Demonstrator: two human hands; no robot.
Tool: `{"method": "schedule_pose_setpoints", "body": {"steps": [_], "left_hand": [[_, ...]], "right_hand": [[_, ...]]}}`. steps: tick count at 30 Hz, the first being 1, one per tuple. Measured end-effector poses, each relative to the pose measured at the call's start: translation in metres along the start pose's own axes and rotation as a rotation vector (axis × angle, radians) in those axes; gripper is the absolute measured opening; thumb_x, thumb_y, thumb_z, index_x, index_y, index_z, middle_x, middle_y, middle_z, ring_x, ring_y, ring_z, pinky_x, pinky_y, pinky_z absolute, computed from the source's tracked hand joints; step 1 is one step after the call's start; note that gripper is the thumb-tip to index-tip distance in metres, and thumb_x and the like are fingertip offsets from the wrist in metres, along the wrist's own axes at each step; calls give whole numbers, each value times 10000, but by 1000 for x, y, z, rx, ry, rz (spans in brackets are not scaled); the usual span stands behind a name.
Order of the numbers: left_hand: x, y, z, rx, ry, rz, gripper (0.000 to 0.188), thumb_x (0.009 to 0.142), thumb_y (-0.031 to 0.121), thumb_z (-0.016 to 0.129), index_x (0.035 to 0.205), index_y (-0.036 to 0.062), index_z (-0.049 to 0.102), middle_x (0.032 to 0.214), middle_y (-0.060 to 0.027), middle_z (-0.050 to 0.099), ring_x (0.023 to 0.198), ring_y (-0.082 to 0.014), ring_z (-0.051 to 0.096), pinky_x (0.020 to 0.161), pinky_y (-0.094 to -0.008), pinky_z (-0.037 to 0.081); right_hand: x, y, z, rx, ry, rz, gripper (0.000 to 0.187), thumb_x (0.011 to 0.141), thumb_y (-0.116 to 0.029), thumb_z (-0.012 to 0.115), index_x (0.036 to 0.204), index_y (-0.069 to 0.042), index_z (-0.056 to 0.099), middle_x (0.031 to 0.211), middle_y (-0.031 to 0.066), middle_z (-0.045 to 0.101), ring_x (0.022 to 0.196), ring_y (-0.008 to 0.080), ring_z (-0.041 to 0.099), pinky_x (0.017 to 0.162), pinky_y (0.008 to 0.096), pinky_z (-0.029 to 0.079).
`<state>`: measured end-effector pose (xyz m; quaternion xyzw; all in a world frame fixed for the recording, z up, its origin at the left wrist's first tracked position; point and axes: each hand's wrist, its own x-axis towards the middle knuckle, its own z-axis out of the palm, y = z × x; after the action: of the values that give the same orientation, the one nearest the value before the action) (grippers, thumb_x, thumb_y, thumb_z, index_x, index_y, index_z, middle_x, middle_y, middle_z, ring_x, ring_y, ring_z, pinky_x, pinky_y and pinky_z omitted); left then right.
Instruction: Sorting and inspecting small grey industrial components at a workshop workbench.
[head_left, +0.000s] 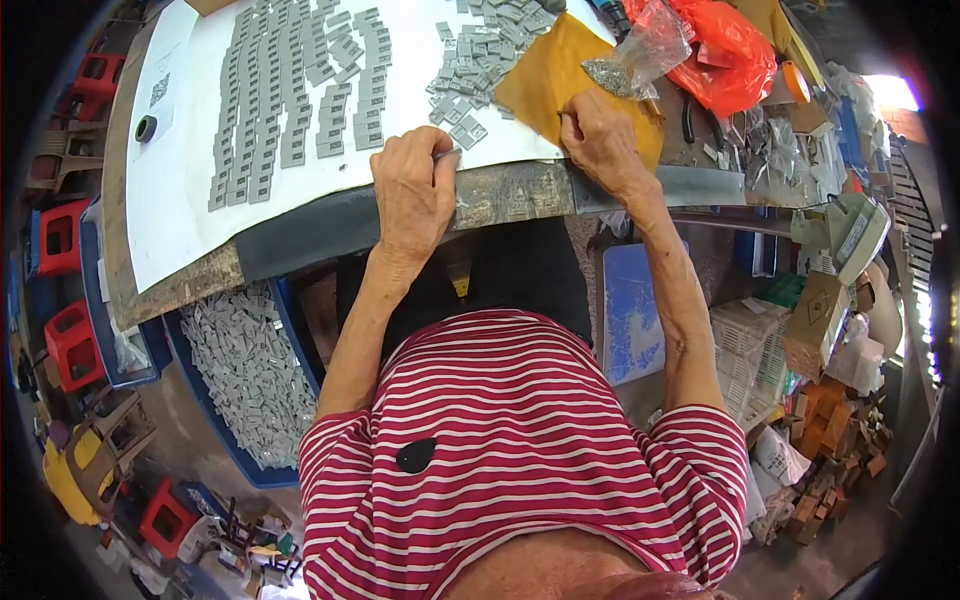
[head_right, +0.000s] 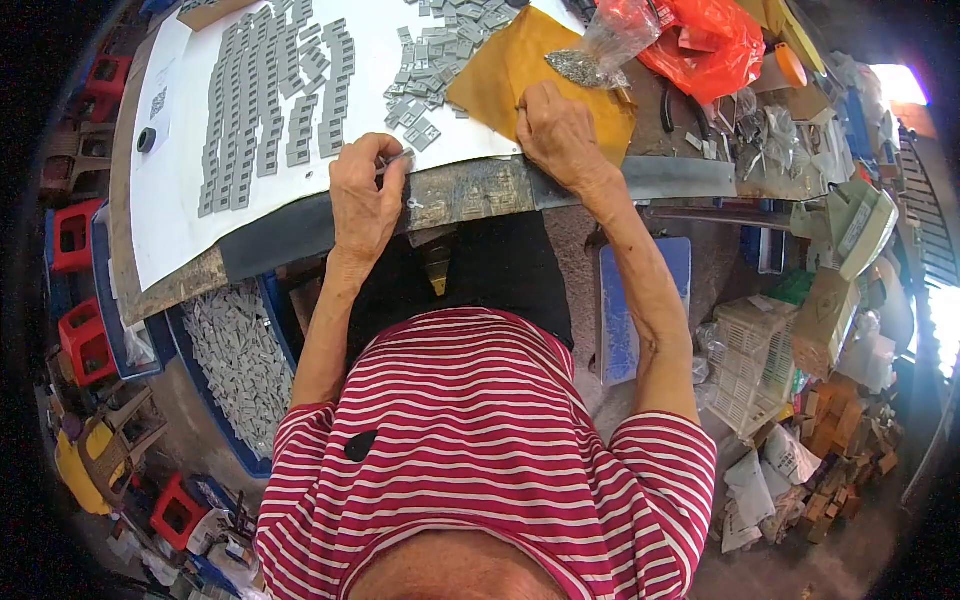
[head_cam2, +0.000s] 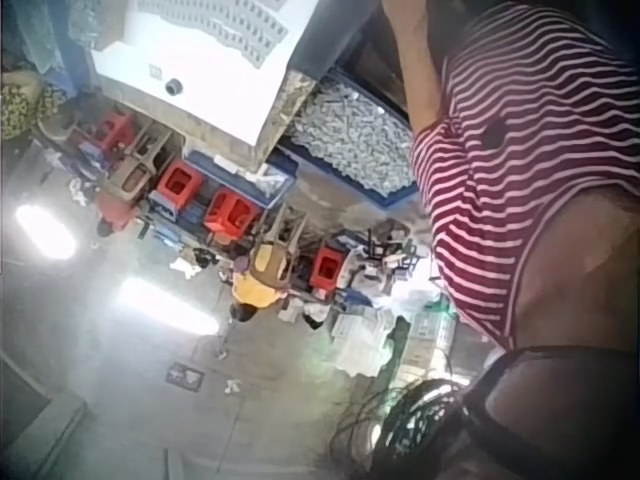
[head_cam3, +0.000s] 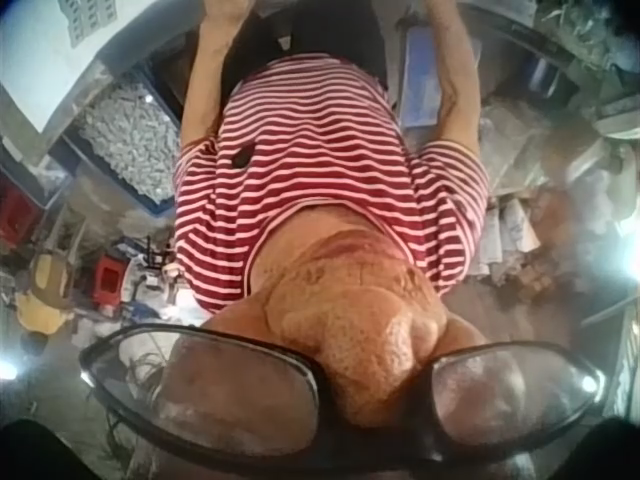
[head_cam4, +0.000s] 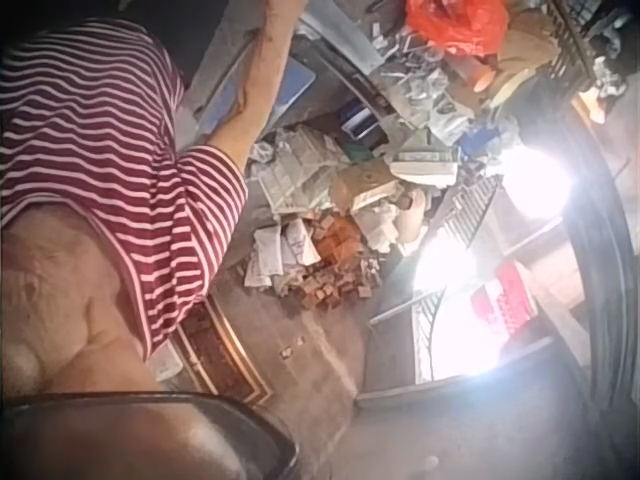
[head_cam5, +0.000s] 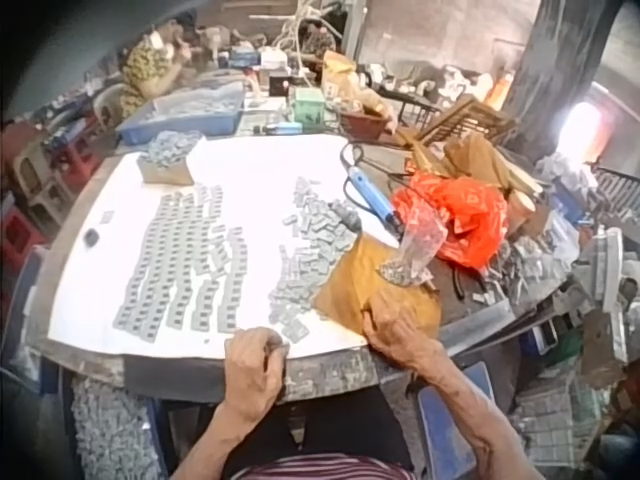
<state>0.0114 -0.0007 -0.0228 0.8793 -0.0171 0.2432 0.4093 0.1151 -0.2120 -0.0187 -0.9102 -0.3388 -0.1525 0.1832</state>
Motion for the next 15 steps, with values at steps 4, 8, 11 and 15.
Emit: {"method": "schedule_pose_setpoints", "body": {"steps": [4,8,11,15], "left_hand": [[1,2,-1,-83,10,-39,83,730,16,563,809,28,539,734,-90,557,679,-250,527,649,-351,373],[0,2,0,-166,52,-45,141,758,8,555,899,5,555,752,-108,566,637,-233,547,596,-324,420],[0,7,-3,-229,54,-91,162,780,21,556,940,0,560,737,-98,566,603,-187,536,554,-292,427],[1,18,-14,-377,-22,-269,156,810,56,564,956,3,569,692,-42,553,587,-90,496,534,-231,416]], "right_hand": [[-1,0,-2,60,40,0,71,750,-68,542,781,-22,497,742,146,542,640,327,556,565,401,440],[-3,3,-2,271,54,194,71,751,-75,551,751,-7,531,665,143,548,594,298,560,550,377,438],[-5,9,-3,415,43,345,104,763,-90,571,743,8,545,575,91,534,528,212,543,491,327,419],[1,5,-21,861,-121,756,128,784,-97,584,734,17,552,530,28,498,487,113,486,429,251,366]]}}
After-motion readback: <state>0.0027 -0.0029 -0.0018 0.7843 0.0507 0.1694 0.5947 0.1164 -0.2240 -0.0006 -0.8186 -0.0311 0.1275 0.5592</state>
